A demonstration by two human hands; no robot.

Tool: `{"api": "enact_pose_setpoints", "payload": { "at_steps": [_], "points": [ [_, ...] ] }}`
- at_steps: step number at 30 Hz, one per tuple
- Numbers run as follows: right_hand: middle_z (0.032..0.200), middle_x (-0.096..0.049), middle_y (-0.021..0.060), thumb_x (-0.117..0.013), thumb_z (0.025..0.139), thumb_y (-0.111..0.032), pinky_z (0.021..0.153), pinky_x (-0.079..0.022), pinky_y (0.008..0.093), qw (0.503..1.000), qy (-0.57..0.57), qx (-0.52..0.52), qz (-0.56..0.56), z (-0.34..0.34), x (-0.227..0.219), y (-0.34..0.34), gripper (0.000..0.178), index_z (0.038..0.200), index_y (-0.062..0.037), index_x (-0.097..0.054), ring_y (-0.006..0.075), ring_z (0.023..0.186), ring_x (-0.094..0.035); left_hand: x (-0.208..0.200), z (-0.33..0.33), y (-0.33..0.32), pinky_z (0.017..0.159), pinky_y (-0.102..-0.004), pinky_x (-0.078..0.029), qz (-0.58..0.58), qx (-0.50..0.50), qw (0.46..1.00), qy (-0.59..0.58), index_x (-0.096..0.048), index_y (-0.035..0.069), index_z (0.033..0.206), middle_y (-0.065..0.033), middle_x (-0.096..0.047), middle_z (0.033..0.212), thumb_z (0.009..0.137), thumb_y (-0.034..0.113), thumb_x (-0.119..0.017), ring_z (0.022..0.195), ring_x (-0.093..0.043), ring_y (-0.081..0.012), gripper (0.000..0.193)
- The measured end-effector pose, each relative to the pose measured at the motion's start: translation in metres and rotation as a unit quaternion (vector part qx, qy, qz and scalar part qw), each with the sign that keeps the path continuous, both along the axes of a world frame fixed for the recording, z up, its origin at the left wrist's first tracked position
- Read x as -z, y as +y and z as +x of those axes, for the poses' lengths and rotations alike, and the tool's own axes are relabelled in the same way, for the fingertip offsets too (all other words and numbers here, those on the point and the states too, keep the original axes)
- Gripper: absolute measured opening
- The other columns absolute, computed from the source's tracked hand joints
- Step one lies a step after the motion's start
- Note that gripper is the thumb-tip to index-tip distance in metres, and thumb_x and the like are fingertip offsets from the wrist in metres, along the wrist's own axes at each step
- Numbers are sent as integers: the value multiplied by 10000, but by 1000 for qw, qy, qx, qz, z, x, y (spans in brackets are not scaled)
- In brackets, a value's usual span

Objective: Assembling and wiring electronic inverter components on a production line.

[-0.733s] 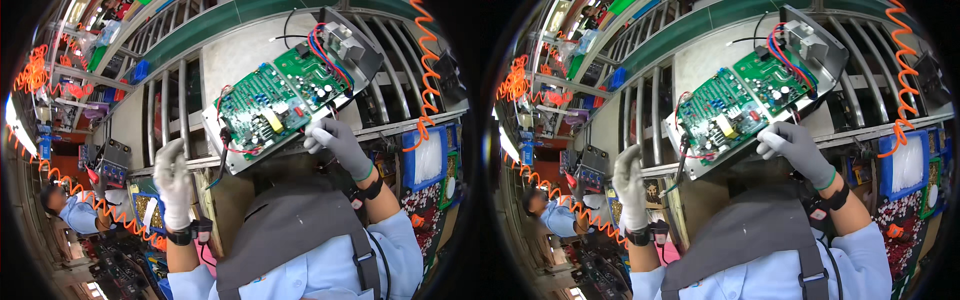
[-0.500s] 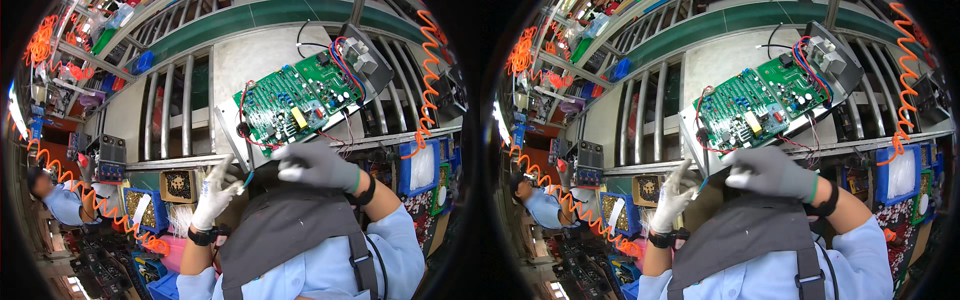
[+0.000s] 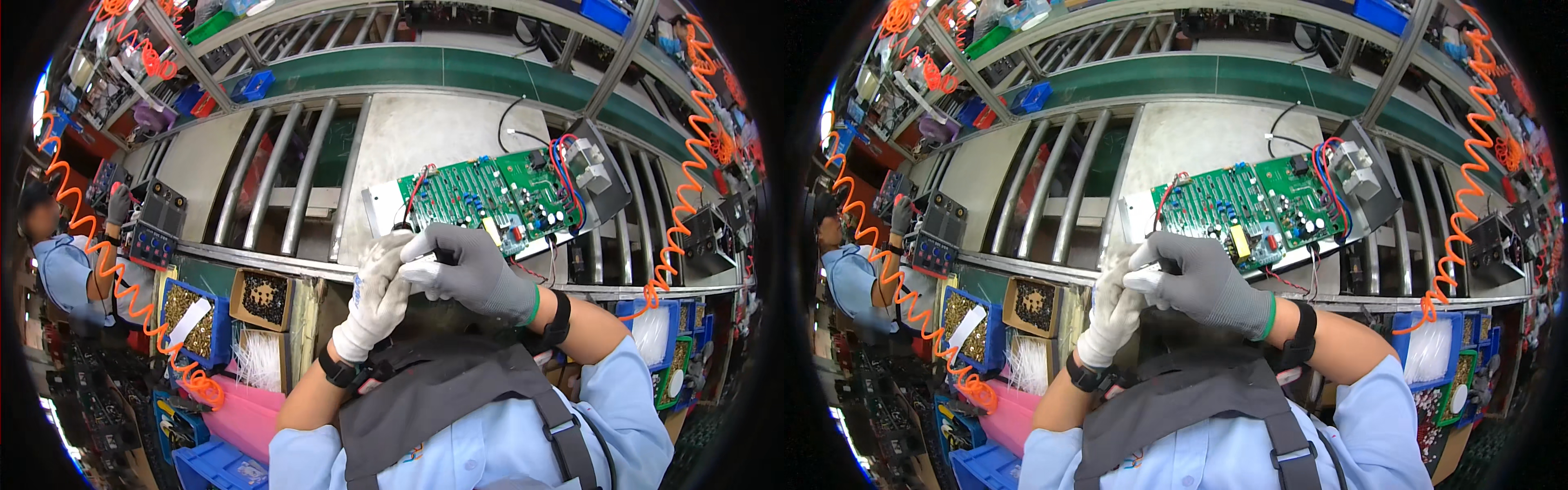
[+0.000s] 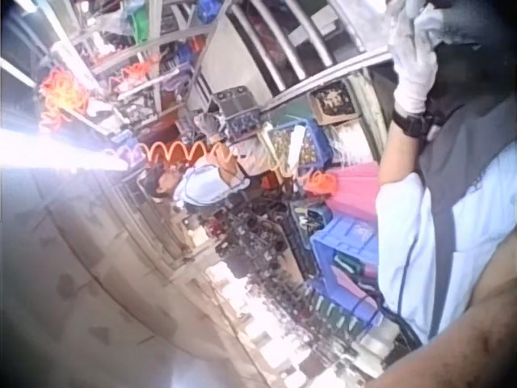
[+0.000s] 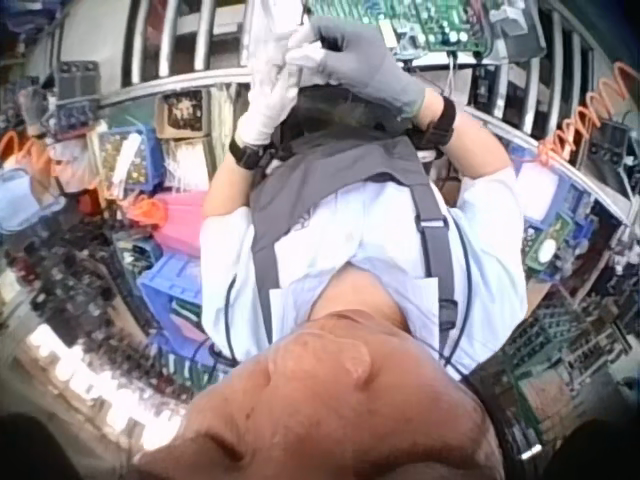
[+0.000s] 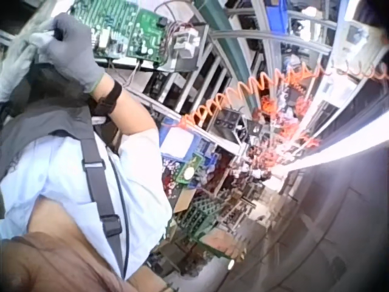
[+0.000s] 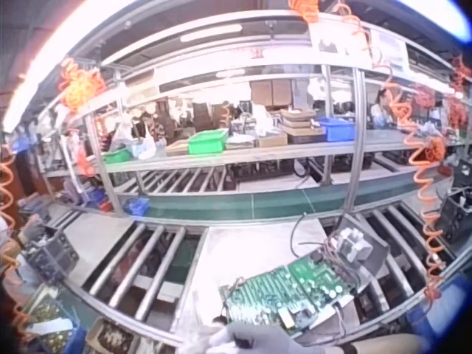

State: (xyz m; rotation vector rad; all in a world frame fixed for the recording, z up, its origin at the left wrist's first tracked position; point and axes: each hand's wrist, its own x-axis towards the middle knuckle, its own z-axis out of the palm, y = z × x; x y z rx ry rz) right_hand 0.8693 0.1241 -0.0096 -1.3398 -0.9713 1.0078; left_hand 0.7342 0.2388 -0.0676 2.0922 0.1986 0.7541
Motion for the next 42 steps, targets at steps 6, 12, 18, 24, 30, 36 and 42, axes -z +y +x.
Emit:
{"api": "enact_pose_setpoints", "payload": {
  "at_steps": [6,12,18,24,30,36,42],
  "points": [
    [647,-586,3,-691,856,-189,498,-416,199,1000,-8,-4,-27,1,-2,11,188,899,-16,-633,32,565,-537,38,21,26,945,-437,-307,125,-29,992,-14,-610,81,992,-94,-592,1088,768,131,-518,1033,-513,-303,247],
    [636,-586,27,-708,844,-225,493,-422,249,995,-23,92,12,0,1,7,228,829,-13,-624,61,561,-544,33,19,12,949,-444,-345,65,-12,997,-45,-599,52,1096,-138,-597,1126,818,93,-511,1055,-523,-341,295],
    [686,-630,89,-728,817,-293,575,-479,289,957,-285,57,8,18,-6,-12,261,843,-51,-632,190,606,-623,19,9,-14,793,-377,-480,4,-31,999,-38,-579,-17,1079,-155,-619,1033,908,82,-514,867,-603,-253,208],
    [1305,-516,185,-622,850,-503,1064,-306,462,844,-530,70,-33,98,60,-46,648,1319,-82,-472,348,1256,-451,3,21,37,555,-249,-424,-205,-145,967,-37,-580,2,923,-6,-576,723,964,157,-493,607,-513,-110,183],
    [1439,-361,222,-493,863,-640,1148,-148,467,838,-532,69,-105,104,80,-64,803,1415,-72,-364,369,1388,-268,-43,23,37,555,-223,-410,-311,-27,948,52,-602,21,889,-12,-564,695,952,257,-571,566,-505,-70,246],
    [1437,-378,215,-491,806,-726,1146,-147,496,808,-558,66,-177,92,84,-55,902,1420,-76,-376,425,1392,-241,-60,17,6,483,-263,-361,-102,121,842,515,-545,13,767,23,-426,603,914,222,-516,544,-432,-55,257],
    [1428,-394,203,-495,800,-731,1146,-148,494,802,-563,73,-185,94,83,-54,912,1408,-59,-398,417,1390,-249,-32,41,9,500,-272,-373,-100,151,814,551,-589,8,836,18,-461,613,926,232,-494,547,-437,-71,259]
  ]
}}
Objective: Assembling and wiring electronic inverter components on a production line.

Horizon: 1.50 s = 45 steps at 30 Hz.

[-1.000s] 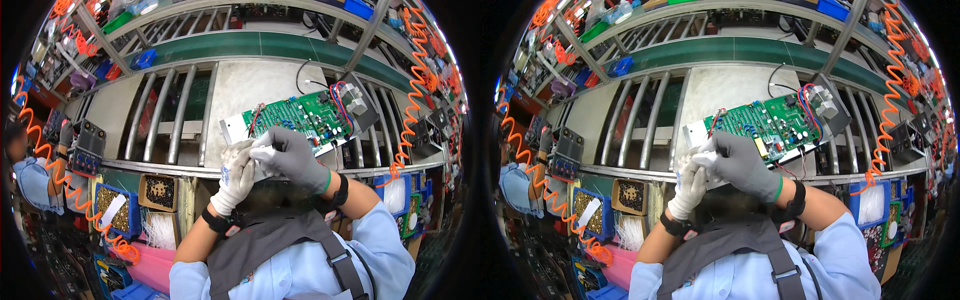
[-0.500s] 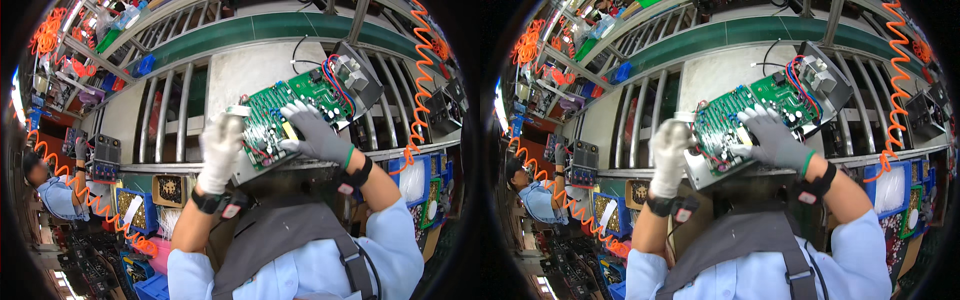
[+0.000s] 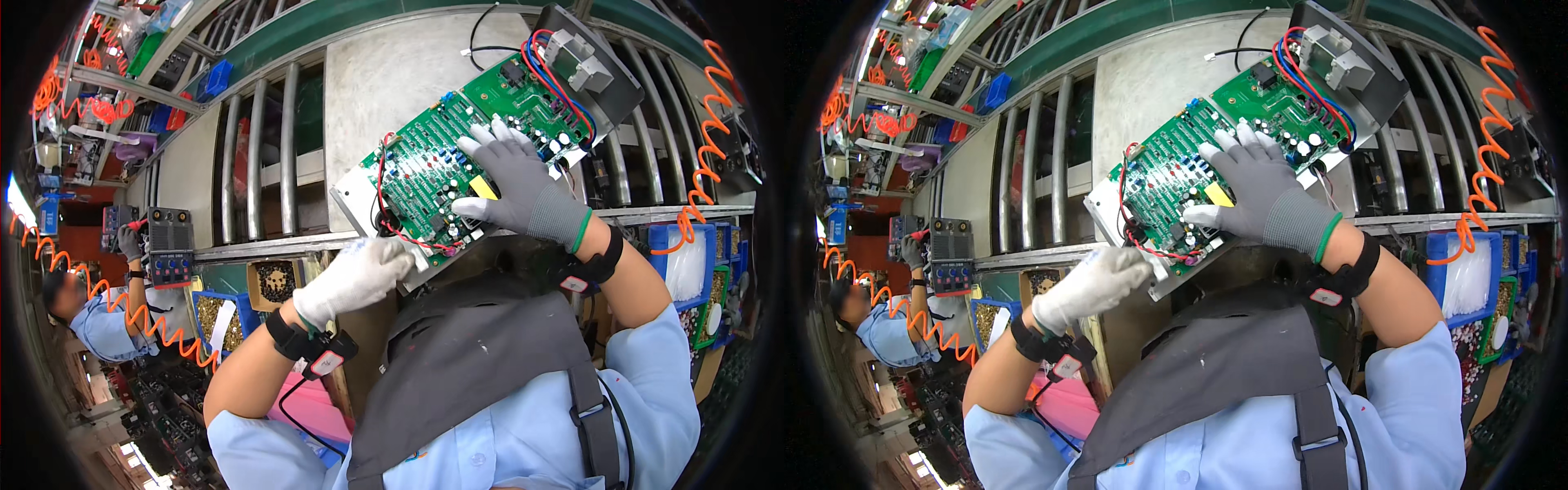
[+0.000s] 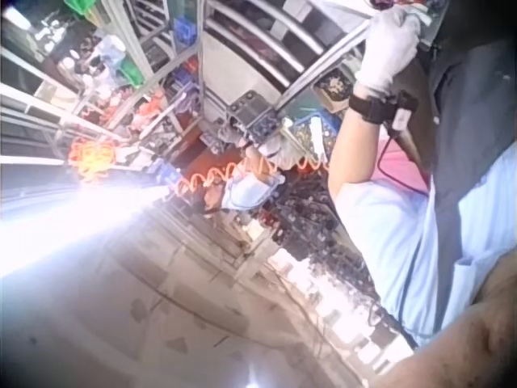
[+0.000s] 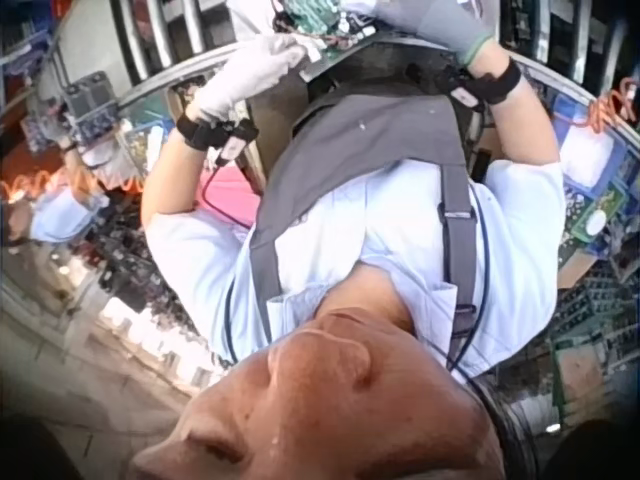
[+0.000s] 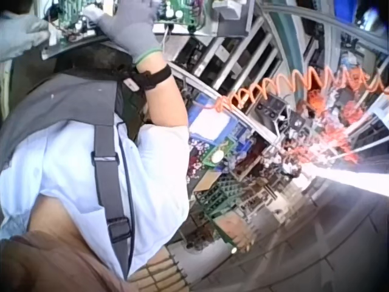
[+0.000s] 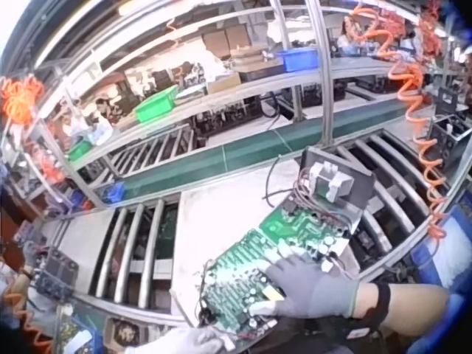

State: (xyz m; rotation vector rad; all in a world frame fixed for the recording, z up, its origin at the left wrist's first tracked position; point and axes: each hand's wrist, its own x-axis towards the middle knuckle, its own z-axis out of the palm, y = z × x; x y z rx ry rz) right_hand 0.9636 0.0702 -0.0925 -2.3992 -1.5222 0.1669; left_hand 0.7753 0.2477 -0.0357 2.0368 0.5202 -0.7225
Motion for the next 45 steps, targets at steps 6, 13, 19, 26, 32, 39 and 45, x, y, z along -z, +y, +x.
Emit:
{"api": "enact_pose_setpoints", "payload": {
  "at_steps": [6,13,19,26,32,39,45],
  "points": [
    [1404,-412,222,-491,808,-720,1153,-122,480,999,18,7,35,-5,2,2,898,1386,-36,-422,421,1386,-252,9,2,13,523,-308,-347,137,253,932,-222,-583,-3,861,-6,-412,628,955,171,-477,592,-388,-74,224],
    [1371,-439,244,-525,797,-703,1145,-131,491,994,33,3,102,-6,11,2,874,1340,-20,-469,436,1363,-289,0,16,-1,534,-300,-364,104,67,992,35,-564,-17,839,-6,-441,641,916,165,-513,604,-375,-75,204],
    [1357,-448,249,-533,799,-689,1142,-134,495,990,55,-9,127,-3,10,-2,860,1326,-11,-482,445,1362,-284,-2,15,-3,583,-327,-407,157,103,981,40,-552,-11,846,-88,-484,657,859,94,-516,604,-426,-185,111],
    [1335,-456,255,-556,794,-676,1140,-142,503,988,68,-1,140,-1,11,-2,844,1309,-9,-492,451,1346,-303,5,8,-4,547,-326,-407,217,235,941,-109,-557,-3,828,-83,-497,634,861,114,-539,558,-460,-173,123],
    [1335,-460,251,-589,781,-659,1127,-161,516,988,98,-23,113,3,8,-3,829,1298,-16,-498,450,1333,-319,-3,5,-7,591,-417,-444,167,120,978,-13,-558,44,829,-130,-530,726,825,167,-577,677,-538,-290,125],
    [1328,-467,248,-635,763,-621,1127,-168,498,986,101,-41,128,3,2,-2,791,1275,-27,-527,422,1329,-327,-16,21,-17,529,-351,-433,120,33,992,-11,-570,-12,795,-76,-531,572,884,243,-538,521,-529,-173,272],
    [1328,-471,254,-659,765,-585,1113,-179,512,989,35,-56,135,2,2,-1,789,1296,-19,-514,445,1314,-338,-8,18,-14,616,-413,-457,104,-39,992,60,-587,17,868,-154,-572,628,863,280,-508,609,-577,-319,275]
  ]
}}
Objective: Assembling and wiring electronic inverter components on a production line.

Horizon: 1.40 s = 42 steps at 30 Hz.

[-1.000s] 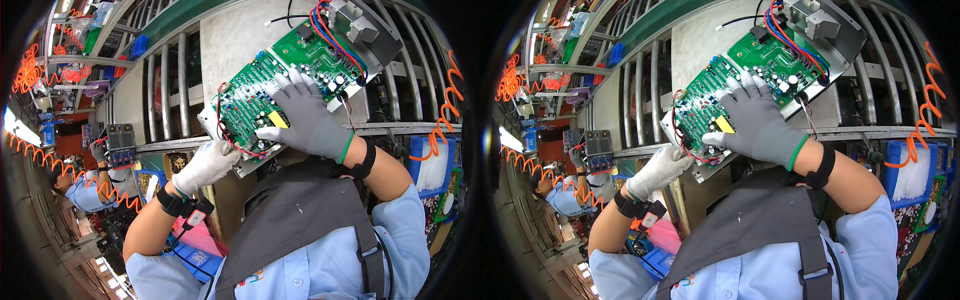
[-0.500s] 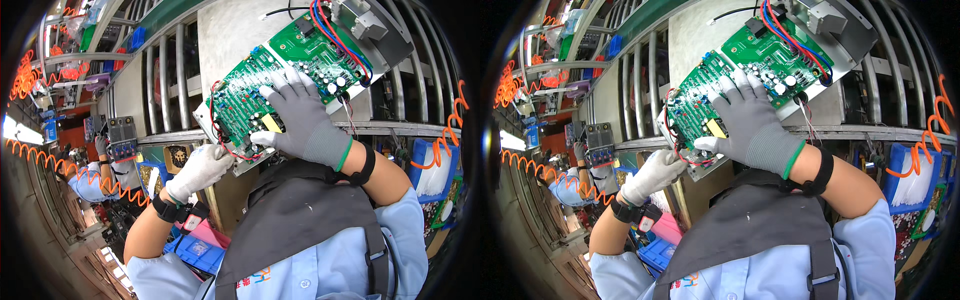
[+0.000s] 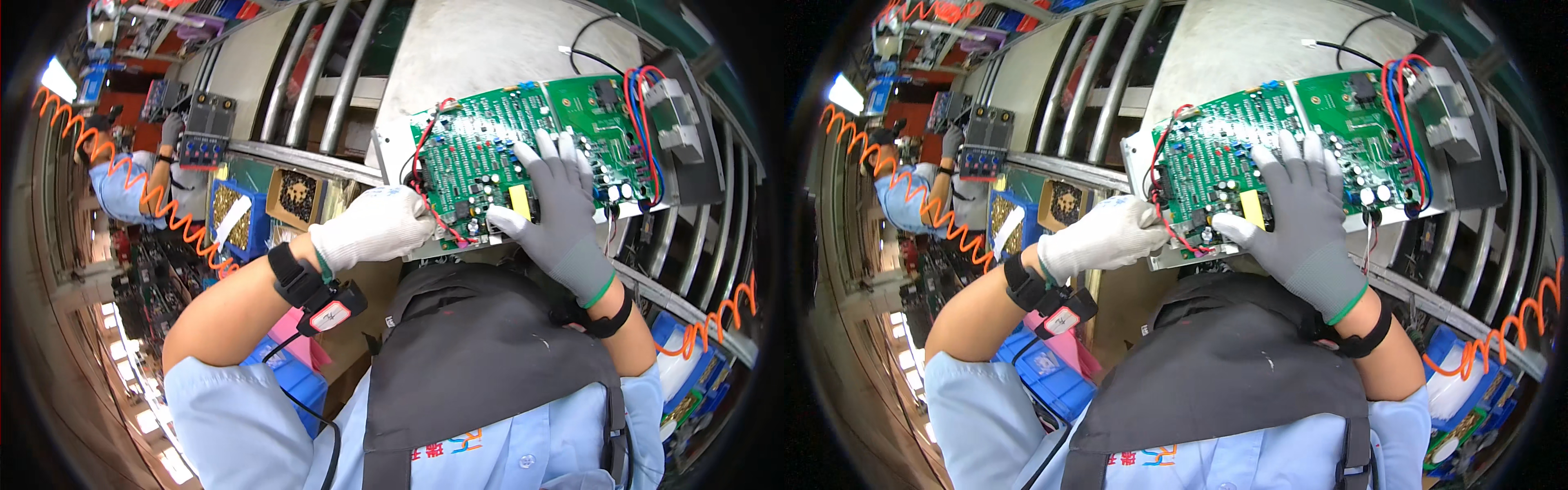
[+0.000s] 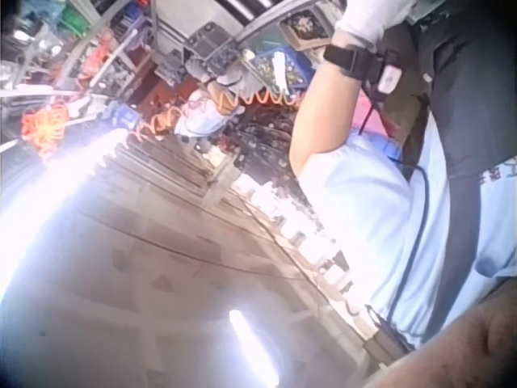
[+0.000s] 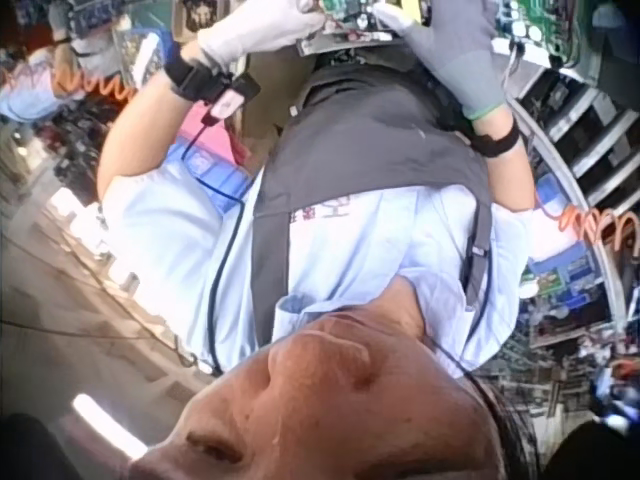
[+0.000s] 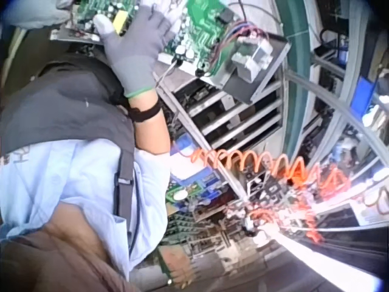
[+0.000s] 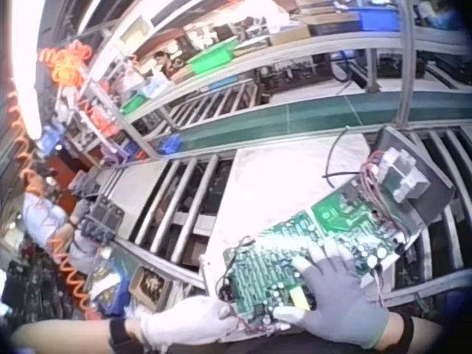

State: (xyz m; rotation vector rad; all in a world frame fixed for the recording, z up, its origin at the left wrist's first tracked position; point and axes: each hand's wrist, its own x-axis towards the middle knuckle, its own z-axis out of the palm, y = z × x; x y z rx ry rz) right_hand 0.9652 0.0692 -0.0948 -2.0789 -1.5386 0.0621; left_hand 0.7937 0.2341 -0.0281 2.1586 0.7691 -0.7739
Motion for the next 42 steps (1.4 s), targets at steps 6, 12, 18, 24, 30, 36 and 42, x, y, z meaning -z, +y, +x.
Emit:
{"api": "enact_pose_setpoints", "payload": {
  "at_steps": [6,12,18,24,30,36,42],
  "points": [
    [1297,-484,255,-646,780,-583,1100,-197,527,1000,-4,-12,2,2,-2,0,767,1274,-9,-518,454,1287,-363,1,2,-3,652,-408,-475,31,8,999,14,-606,34,875,-146,-598,663,865,293,-493,663,-624,-312,282],
    [1302,-481,252,-656,777,-573,1094,-197,522,1000,-8,-15,3,4,-2,0,762,1271,-10,-513,444,1292,-358,7,-2,-12,674,-433,-487,93,53,994,-31,-624,50,902,-163,-613,690,900,329,-492,706,-636,-340,309],
    [1323,-470,259,-658,782,-563,1098,-176,517,1000,1,-17,8,4,-2,0,753,1277,-16,-508,446,1290,-361,10,-10,-13,694,-463,-484,112,62,990,-57,-627,89,988,-186,-630,770,920,323,-481,759,-633,-364,284],
    [1339,-465,255,-668,789,-527,1103,-183,519,999,13,-29,3,3,-4,-1,720,1283,-28,-509,440,1298,-360,10,-11,-17,714,-476,-482,113,26,992,-48,-629,96,1000,-199,-617,771,919,347,-497,773,-626,-375,295],
    [1354,-523,149,-676,785,-165,1043,-368,373,952,260,20,160,49,-32,-37,601,1323,30,-493,240,1230,-504,10,-9,-24,702,-480,-481,168,24,983,-70,-625,43,901,-208,-609,727,903,311,-529,745,-625,-387,284],
    [1241,-574,110,-484,996,-292,1003,-389,295,913,229,253,224,197,-7,-104,451,1314,27,-502,155,1142,-534,2,8,-31,681,-488,-478,188,22,982,-20,-617,10,850,-234,-606,718,877,242,-545,743,-624,-400,245],
    [1282,-558,95,-420,1014,-251,1019,-386,284,792,488,249,270,166,-20,-80,441,1317,61,-492,146,1169,-526,14,-8,-35,710,-447,-494,154,-56,986,-14,-613,0,1145,-262,-627,788,856,150,-509,779,-632,-417,343]
  ]
}}
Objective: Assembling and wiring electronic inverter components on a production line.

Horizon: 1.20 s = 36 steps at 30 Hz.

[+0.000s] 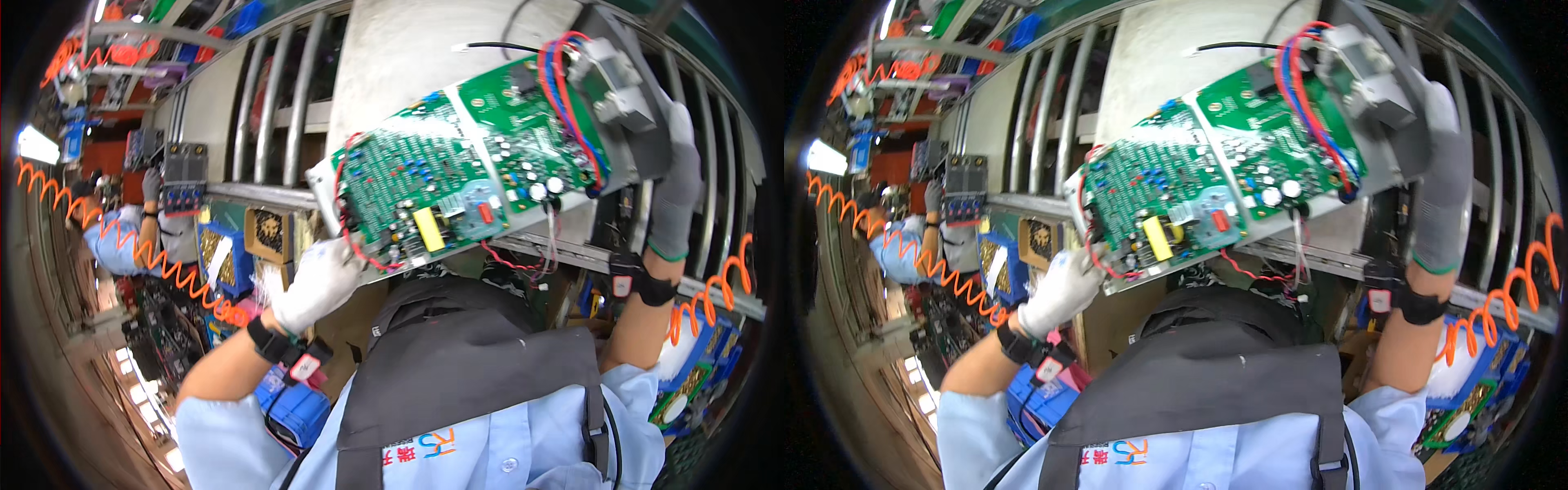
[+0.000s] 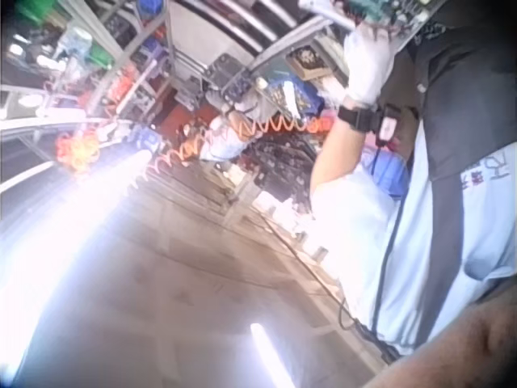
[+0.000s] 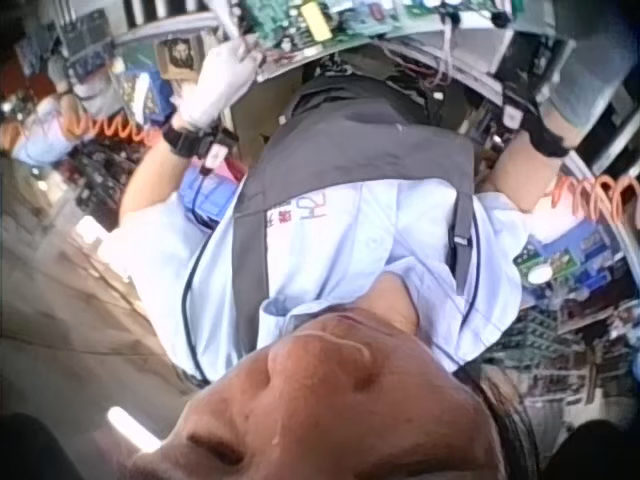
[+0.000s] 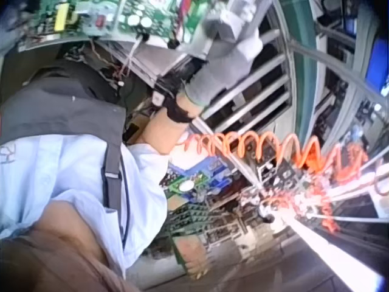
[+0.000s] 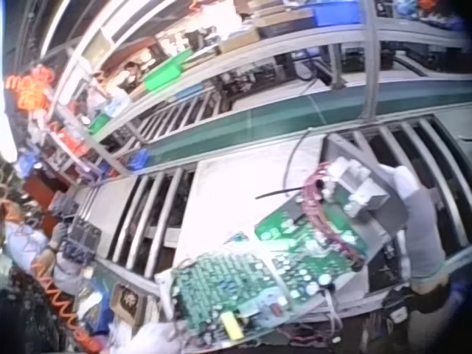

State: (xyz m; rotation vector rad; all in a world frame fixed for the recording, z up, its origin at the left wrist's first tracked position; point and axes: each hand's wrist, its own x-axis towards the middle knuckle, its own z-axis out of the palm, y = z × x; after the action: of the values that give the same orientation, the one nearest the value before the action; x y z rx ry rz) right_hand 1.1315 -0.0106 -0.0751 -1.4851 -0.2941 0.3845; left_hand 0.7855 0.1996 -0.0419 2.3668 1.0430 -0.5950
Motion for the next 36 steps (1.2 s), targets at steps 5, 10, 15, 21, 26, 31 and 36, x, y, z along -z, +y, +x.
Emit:
{"api": "enact_pose_setpoints", "payload": {
  "at_steps": [5,10,15,21,26,31,36],
  "points": [
    [1171,-624,93,-439,1004,-292,947,-439,270,998,-51,-26,-13,17,17,11,453,1271,60,-539,140,1069,-585,-3,-1,9,558,-331,-429,-94,-74,993,7,-613,-15,1052,-75,-513,637,869,118,-539,615,-493,-137,239],
    [1107,-654,95,-449,993,-341,886,-463,260,998,-47,-34,10,30,18,13,482,1240,53,-574,136,1006,-613,9,-25,-8,838,-324,-460,106,-84,945,-299,-608,-1,1105,-142,-632,1012,882,111,-566,920,-586,-215,254],
    [1311,-555,121,-393,1009,-263,1051,-363,315,992,-111,-42,-46,4,-8,14,465,1336,55,-481,184,1226,-504,98,-96,-68,1116,-369,-268,-151,-384,765,-495,-249,-13,1450,-120,-306,1487,1030,384,-346,1339,-346,-247,586],
    [1185,-634,104,-387,1011,-357,967,-437,311,997,41,-19,62,3,11,12,472,1249,9,-566,180,1078,-605,116,-75,-31,1162,-432,-151,-392,-445,629,-502,-327,-14,1397,-131,-523,1341,869,71,-621,1300,-437,-254,610],
    [1208,-617,108,-392,1008,-343,964,-442,322,993,-33,91,61,-28,5,6,455,1247,9,-554,187,1078,-607,85,-62,14,1107,-409,-272,-615,-451,508,-401,-275,18,1445,-134,-402,1435,951,391,-449,1311,-400,-269,644],
    [1207,-611,132,-387,988,-384,975,-461,363,977,15,193,93,-26,27,-47,497,1239,13,-550,243,1095,-604,100,-71,63,1050,-347,-316,-585,-285,680,-338,-213,15,1482,-93,-332,1444,1026,453,-320,1236,-375,-193,642],
    [1147,-636,90,-462,978,-428,934,-455,313,981,7,173,91,-34,25,-46,502,1192,6,-595,177,1055,-603,100,-28,121,1135,-377,-251,-456,-176,771,-408,-143,4,1498,-161,-304,1489,969,609,-291,1378,-293,-236,817]
  ]
}}
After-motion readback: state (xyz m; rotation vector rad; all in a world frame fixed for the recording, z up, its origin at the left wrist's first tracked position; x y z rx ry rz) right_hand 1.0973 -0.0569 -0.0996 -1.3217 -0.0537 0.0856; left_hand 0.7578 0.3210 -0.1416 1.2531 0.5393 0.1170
